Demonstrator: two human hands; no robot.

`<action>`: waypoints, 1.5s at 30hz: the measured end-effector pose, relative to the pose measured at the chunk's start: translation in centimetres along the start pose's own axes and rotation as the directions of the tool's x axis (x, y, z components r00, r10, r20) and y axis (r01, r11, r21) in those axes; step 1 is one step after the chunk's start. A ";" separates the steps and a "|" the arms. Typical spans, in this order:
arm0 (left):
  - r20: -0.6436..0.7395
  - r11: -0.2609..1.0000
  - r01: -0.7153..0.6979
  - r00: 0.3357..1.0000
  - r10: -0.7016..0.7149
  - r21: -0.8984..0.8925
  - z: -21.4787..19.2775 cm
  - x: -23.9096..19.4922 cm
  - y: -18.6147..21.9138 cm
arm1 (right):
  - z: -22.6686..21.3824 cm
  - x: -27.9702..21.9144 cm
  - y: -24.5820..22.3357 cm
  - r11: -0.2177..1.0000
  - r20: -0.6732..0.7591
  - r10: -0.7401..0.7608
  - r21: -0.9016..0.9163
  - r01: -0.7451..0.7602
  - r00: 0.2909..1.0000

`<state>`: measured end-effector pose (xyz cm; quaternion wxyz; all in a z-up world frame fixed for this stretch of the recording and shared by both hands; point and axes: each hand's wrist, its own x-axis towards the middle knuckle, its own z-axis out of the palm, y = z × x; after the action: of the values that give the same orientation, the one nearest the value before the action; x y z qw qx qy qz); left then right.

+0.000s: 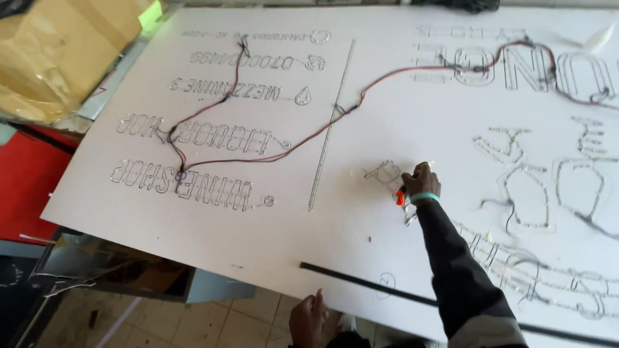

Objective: Wiring LED strips into sign letters on a fabrication board

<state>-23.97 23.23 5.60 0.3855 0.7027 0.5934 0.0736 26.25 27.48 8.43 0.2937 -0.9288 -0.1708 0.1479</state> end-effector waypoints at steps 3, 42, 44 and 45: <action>-0.252 0.959 -0.283 0.929 0.272 -0.008 -1.8 0.8 -1.2 | 4.4 -9.0 4.9 0.913 -0.051 -0.112 0.388 0.123 0.992; 0.078 0.296 -0.759 0.413 0.907 0.581 1.2 5.2 -2.7 | 17.5 -40.2 10.6 0.636 0.275 -0.539 -0.487 0.599 0.796; 0.074 0.259 -0.731 0.389 0.918 0.631 3.0 4.7 -2.5 | 16.8 -40.2 10.5 0.647 0.280 -0.508 -0.500 0.575 0.815; 0.064 0.227 -0.695 0.365 0.929 0.682 4.0 4.5 -2.2 | 16.5 -40.0 10.5 0.653 0.284 -0.482 -0.514 0.556 0.829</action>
<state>-22.18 25.43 -0.17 -0.0788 0.9616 0.1712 0.1997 -13.41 11.38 -3.77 0.0172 -0.8735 -0.4834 0.0551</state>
